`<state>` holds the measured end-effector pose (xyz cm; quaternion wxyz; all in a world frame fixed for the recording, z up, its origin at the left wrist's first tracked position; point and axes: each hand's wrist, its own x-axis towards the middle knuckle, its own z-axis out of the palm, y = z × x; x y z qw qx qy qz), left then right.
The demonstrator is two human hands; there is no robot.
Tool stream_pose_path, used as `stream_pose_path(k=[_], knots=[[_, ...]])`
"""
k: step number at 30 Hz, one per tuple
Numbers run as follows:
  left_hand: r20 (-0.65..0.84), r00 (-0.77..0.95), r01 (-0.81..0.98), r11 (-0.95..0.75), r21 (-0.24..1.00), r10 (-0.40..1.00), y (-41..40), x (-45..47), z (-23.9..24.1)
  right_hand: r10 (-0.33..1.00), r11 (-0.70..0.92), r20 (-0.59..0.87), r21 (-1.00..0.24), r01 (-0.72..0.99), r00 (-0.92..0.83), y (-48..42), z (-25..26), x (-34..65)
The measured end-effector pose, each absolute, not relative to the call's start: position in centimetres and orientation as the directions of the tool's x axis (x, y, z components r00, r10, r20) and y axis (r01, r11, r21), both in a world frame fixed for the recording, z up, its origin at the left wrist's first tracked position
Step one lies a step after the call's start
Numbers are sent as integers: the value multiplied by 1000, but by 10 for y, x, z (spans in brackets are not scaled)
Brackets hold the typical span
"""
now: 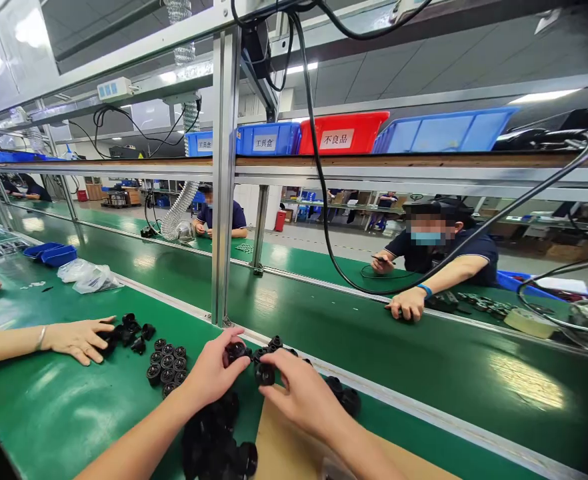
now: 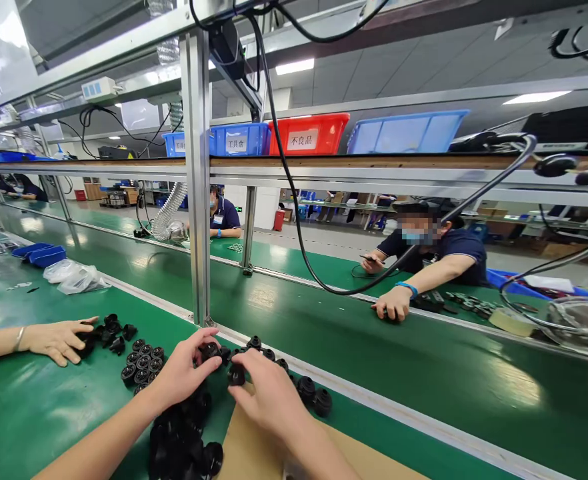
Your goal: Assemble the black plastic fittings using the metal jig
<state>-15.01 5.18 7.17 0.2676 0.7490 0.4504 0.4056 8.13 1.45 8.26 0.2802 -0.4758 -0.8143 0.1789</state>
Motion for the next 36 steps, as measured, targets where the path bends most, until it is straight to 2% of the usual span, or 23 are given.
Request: stream_pose_path(k=[5,11,16,25,36], knots=[[289,266,209,-347,914,920,37,-135,74,874,482,375,-591,647,-309,21,99,101],[358,283,-14,-370,929,890,28,-123,66,869,495,383,-645,582,-314,19,99,101],[394,269,-9,-407,913,879,29,-122,55,860,511,384,-666,544,-337,16,103,101],[471,301,38,-504,863,829,28,-123,53,807,589,440,-551,592,-394,10,109,97],[481,308,63,-522,850,821,23,-124,58,763,647,451,-507,570,-464,7,114,100]])
